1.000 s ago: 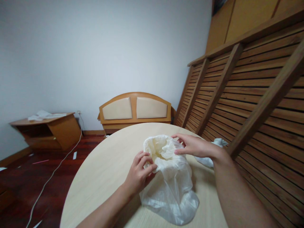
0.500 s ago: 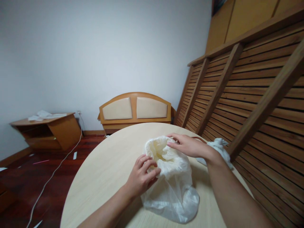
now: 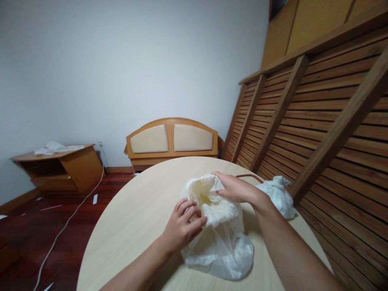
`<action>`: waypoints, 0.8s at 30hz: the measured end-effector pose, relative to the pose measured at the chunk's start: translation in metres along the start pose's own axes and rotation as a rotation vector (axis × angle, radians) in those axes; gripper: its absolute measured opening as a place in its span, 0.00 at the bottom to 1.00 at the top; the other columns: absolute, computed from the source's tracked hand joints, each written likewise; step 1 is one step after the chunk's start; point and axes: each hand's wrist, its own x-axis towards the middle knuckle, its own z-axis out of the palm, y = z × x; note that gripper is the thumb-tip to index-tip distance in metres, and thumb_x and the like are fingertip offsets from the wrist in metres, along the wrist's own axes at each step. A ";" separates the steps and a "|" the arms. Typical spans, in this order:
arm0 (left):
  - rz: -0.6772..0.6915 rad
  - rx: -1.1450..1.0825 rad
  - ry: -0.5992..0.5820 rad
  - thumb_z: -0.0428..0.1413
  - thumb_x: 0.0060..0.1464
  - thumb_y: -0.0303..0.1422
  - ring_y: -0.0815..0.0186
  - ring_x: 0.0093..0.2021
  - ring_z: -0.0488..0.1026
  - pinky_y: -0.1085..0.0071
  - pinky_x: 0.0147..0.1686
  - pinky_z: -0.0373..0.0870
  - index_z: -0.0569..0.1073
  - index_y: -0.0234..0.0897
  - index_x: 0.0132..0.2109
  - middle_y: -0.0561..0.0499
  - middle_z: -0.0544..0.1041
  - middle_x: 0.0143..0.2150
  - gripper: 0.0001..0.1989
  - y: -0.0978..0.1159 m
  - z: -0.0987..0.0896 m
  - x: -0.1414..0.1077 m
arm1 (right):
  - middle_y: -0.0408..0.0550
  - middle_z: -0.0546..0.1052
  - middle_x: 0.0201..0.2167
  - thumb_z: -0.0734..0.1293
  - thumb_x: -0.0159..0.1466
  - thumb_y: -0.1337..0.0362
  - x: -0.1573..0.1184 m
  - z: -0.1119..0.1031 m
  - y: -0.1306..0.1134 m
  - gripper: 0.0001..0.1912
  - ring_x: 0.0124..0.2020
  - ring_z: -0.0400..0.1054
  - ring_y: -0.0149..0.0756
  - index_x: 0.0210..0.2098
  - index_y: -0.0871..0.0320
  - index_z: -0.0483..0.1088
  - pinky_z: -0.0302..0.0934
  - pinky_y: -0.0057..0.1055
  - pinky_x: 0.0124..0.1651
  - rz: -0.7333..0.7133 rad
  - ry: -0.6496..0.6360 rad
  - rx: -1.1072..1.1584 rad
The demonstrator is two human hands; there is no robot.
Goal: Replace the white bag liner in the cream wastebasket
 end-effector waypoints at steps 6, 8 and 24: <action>0.041 0.049 -0.007 0.58 0.61 0.30 0.62 0.48 0.72 0.60 0.59 0.63 0.77 0.43 0.43 0.52 0.78 0.35 0.04 0.002 0.001 0.004 | 0.60 0.65 0.68 0.66 0.57 0.72 -0.005 -0.004 0.001 0.44 0.67 0.62 0.52 0.71 0.60 0.52 0.56 0.46 0.68 0.046 -0.020 -0.060; 0.044 0.061 -0.015 0.58 0.61 0.30 0.62 0.48 0.72 0.60 0.59 0.63 0.77 0.44 0.44 0.52 0.78 0.35 0.05 0.002 0.002 0.003 | 0.63 0.60 0.70 0.70 0.56 0.66 -0.005 -0.004 0.001 0.49 0.69 0.58 0.53 0.73 0.63 0.48 0.54 0.48 0.70 0.034 0.005 -0.062; 0.093 0.021 -0.206 0.59 0.56 0.34 0.57 0.53 0.73 0.55 0.65 0.58 0.73 0.39 0.40 0.50 0.79 0.38 0.06 -0.010 -0.009 0.006 | 0.53 0.76 0.59 0.62 0.58 0.78 0.001 -0.005 0.001 0.31 0.60 0.70 0.45 0.60 0.56 0.70 0.61 0.45 0.64 -0.113 0.102 -0.109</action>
